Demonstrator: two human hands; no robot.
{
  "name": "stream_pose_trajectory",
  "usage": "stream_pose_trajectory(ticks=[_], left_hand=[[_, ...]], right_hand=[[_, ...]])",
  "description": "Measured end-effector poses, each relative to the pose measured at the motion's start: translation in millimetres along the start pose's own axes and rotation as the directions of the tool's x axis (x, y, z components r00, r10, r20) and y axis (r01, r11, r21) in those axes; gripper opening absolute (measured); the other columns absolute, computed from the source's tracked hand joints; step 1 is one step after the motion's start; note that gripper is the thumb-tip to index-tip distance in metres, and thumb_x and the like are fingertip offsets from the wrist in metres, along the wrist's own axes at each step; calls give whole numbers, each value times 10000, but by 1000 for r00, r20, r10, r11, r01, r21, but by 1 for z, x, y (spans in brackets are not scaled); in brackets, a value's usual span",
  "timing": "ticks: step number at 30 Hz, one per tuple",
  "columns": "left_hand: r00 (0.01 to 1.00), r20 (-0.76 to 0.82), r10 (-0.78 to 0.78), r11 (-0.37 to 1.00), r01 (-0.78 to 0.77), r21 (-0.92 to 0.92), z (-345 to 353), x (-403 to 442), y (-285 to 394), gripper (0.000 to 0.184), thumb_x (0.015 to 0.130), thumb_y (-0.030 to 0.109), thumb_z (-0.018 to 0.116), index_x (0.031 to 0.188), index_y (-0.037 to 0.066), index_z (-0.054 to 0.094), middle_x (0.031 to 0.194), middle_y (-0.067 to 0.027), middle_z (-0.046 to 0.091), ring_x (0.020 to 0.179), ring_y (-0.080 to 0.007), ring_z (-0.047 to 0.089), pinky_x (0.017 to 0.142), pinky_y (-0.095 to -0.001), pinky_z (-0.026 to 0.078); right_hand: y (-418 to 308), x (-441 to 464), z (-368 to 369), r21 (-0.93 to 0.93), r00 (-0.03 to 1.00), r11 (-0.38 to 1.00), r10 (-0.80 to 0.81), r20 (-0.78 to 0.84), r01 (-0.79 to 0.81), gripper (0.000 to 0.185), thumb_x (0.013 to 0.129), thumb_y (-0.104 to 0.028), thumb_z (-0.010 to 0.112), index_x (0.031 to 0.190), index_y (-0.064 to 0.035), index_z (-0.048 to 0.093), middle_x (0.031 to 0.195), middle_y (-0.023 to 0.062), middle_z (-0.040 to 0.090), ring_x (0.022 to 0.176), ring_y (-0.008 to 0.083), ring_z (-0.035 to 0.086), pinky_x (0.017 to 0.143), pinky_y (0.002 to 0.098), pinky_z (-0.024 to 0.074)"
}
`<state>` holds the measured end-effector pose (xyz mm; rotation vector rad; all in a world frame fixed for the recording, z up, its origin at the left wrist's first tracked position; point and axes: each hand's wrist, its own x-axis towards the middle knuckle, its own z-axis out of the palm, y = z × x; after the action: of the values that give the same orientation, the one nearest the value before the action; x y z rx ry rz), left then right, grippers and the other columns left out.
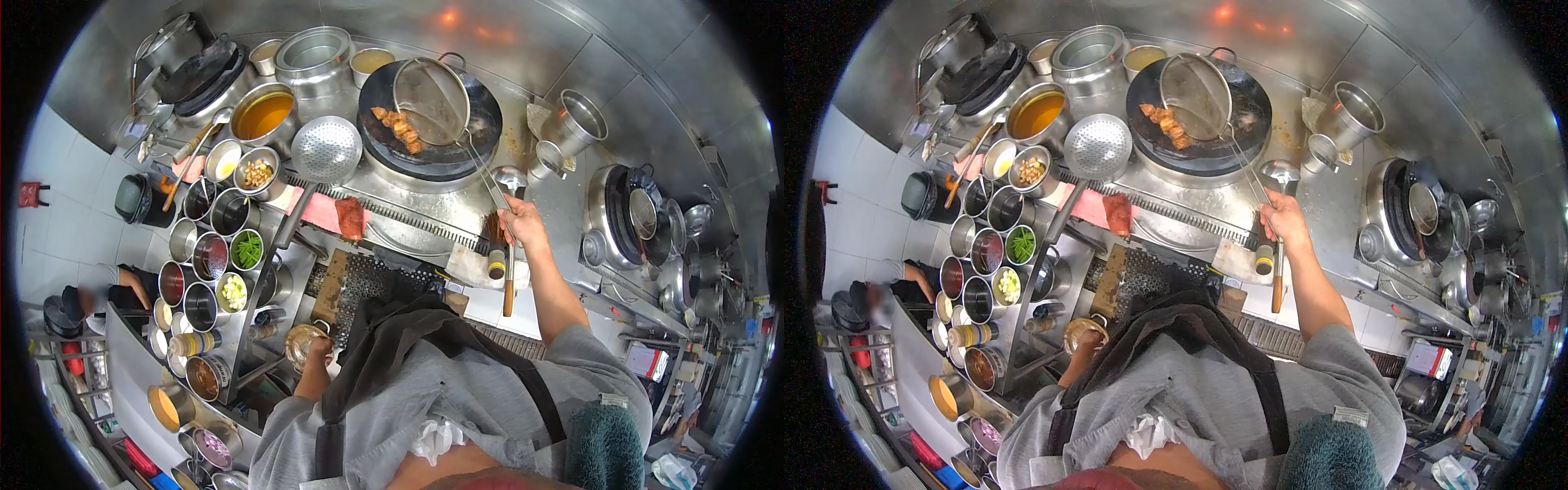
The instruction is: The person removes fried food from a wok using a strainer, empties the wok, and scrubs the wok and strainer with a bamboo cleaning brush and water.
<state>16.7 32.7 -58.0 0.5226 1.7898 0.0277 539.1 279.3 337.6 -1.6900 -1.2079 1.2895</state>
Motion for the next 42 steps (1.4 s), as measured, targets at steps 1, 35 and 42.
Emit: stream_pose_trajectory(ticks=[1,35,42], left_hand=[[998,14,64,998,-64,-20,-1,2,3,180,807,167,559,889,23,632,722,-141,617,624,-241,639,456,-392,514],[749,-652,120,298,-654,-696,-97,-100,234,283,870,391,522,916,112,534,930,-42,559,866,-187,571,744,-386,444],[920,-159,358,879,-390,-275,-156,-103,324,329,783,248,644,1053,65,609,700,-28,581,573,-151,534,535,-321,450]], right_hand=[[-1,-2,-2,-30,1000,1000,-3,-10,3,426,850,-27,531,1275,-49,521,558,22,503,344,122,442,306,271,318],[-1,128,-99,-283,934,954,-186,-305,98,358,848,-81,497,1195,-34,569,593,68,555,382,146,491,351,305,379],[35,97,-26,121,994,988,105,-40,-99,231,835,-46,533,1050,15,591,593,51,536,372,148,466,326,292,354]])
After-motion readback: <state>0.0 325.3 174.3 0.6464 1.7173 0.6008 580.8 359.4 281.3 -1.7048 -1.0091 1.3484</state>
